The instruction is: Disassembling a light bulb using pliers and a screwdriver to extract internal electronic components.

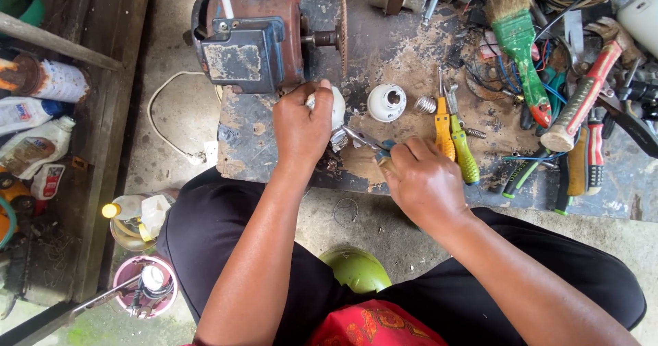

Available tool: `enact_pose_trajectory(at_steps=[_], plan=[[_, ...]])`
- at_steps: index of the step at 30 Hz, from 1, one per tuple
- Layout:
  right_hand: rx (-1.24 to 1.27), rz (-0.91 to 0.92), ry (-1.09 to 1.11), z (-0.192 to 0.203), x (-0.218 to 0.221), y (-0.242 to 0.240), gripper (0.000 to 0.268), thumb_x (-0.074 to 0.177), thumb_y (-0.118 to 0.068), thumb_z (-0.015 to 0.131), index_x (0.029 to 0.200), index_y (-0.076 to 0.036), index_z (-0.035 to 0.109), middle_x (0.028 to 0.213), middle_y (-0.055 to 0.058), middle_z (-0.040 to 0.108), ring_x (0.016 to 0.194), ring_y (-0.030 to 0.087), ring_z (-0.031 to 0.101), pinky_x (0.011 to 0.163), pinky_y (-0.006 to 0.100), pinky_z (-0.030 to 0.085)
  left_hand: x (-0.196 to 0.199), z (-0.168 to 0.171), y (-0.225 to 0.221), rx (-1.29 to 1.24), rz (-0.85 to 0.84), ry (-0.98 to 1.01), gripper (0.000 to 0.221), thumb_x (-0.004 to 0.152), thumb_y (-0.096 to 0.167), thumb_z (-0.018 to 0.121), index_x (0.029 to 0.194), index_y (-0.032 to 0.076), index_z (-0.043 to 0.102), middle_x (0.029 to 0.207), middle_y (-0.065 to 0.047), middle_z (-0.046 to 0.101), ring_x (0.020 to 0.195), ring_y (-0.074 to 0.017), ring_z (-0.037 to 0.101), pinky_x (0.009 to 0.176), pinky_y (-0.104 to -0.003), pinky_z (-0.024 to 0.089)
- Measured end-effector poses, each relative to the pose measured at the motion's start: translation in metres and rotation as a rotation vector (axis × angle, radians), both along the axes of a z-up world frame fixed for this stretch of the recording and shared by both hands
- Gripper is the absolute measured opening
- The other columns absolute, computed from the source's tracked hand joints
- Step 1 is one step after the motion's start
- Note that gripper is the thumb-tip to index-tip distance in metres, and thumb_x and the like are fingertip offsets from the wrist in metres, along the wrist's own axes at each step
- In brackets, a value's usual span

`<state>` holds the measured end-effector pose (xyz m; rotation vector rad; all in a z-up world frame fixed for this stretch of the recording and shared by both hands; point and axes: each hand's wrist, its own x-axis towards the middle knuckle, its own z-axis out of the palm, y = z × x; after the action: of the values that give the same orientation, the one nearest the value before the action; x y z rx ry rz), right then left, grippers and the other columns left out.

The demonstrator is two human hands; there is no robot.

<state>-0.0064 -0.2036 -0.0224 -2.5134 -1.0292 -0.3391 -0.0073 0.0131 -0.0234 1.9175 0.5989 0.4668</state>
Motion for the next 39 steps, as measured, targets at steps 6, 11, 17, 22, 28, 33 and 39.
enact_pose_trajectory(at_steps=[6,11,17,22,28,33,39], plan=[[0.443,-0.002,0.830,0.016,-0.004,0.001,0.040,0.096,-0.021,0.072,0.061,-0.008,0.056,0.048,0.007,0.052,0.044,0.024,0.053,0.045,0.033,0.040,0.000,0.002,-0.004,-0.179,-0.059,-0.074,0.034,0.096,0.031,0.058,0.083,0.005,0.077,0.060,-0.013,0.063,0.071,-0.0150,0.055,0.066,-0.042,0.051],[0.196,0.001,0.425,0.029,0.002,0.002,0.031,0.098,-0.021,0.072,0.072,-0.007,0.063,0.070,0.013,0.061,0.066,0.034,0.065,0.057,0.039,0.050,0.000,0.003,-0.005,-0.193,-0.034,-0.087,0.034,0.097,0.030,0.059,0.085,0.002,0.076,0.062,-0.015,0.064,0.074,-0.0165,0.055,0.069,-0.042,0.050],[-0.095,0.027,-0.212,0.019,0.015,-0.011,0.016,0.091,-0.022,0.080,0.091,-0.008,0.072,0.109,0.015,0.066,0.101,0.034,0.068,0.085,0.044,0.052,0.001,-0.002,0.001,-0.149,0.016,-0.068,0.036,0.097,0.031,0.060,0.088,0.001,0.077,0.064,-0.019,0.065,0.070,-0.0221,0.060,0.070,-0.046,0.050],[-0.136,0.004,-0.243,0.030,0.012,-0.009,0.019,0.092,-0.025,0.081,0.093,-0.009,0.072,0.116,0.015,0.064,0.107,0.032,0.066,0.088,0.042,0.048,0.003,0.003,-0.001,-0.084,0.017,-0.036,0.037,0.097,0.031,0.059,0.089,0.000,0.078,0.064,-0.019,0.066,0.065,-0.0286,0.064,0.066,-0.048,0.050],[-0.217,-0.003,-0.237,0.033,0.010,-0.010,0.015,0.090,-0.020,0.081,0.094,-0.009,0.071,0.116,0.014,0.062,0.109,0.031,0.064,0.088,0.041,0.047,0.003,0.007,-0.006,-0.021,0.001,0.009,0.033,0.096,0.032,0.059,0.085,0.008,0.079,0.064,-0.015,0.068,0.066,-0.0269,0.069,0.065,-0.042,0.053],[-0.339,-0.022,-0.274,0.030,0.004,-0.012,0.011,0.084,-0.014,0.078,0.086,-0.013,0.067,0.110,0.014,0.059,0.104,0.032,0.061,0.081,0.042,0.042,0.004,0.013,-0.009,0.075,-0.032,-0.043,0.030,0.094,0.028,0.059,0.080,0.008,0.077,0.054,-0.014,0.062,0.054,-0.0291,0.066,0.054,-0.040,0.051],[-0.404,-0.081,-0.316,0.032,-0.002,-0.010,0.015,0.083,-0.011,0.078,0.085,-0.011,0.063,0.112,0.018,0.058,0.107,0.035,0.057,0.080,0.043,0.039,0.005,0.017,-0.018,0.254,-0.106,-0.002,0.029,0.092,0.030,0.061,0.071,0.013,0.073,0.048,-0.012,0.056,0.050,-0.0379,0.062,0.048,-0.041,0.046]])
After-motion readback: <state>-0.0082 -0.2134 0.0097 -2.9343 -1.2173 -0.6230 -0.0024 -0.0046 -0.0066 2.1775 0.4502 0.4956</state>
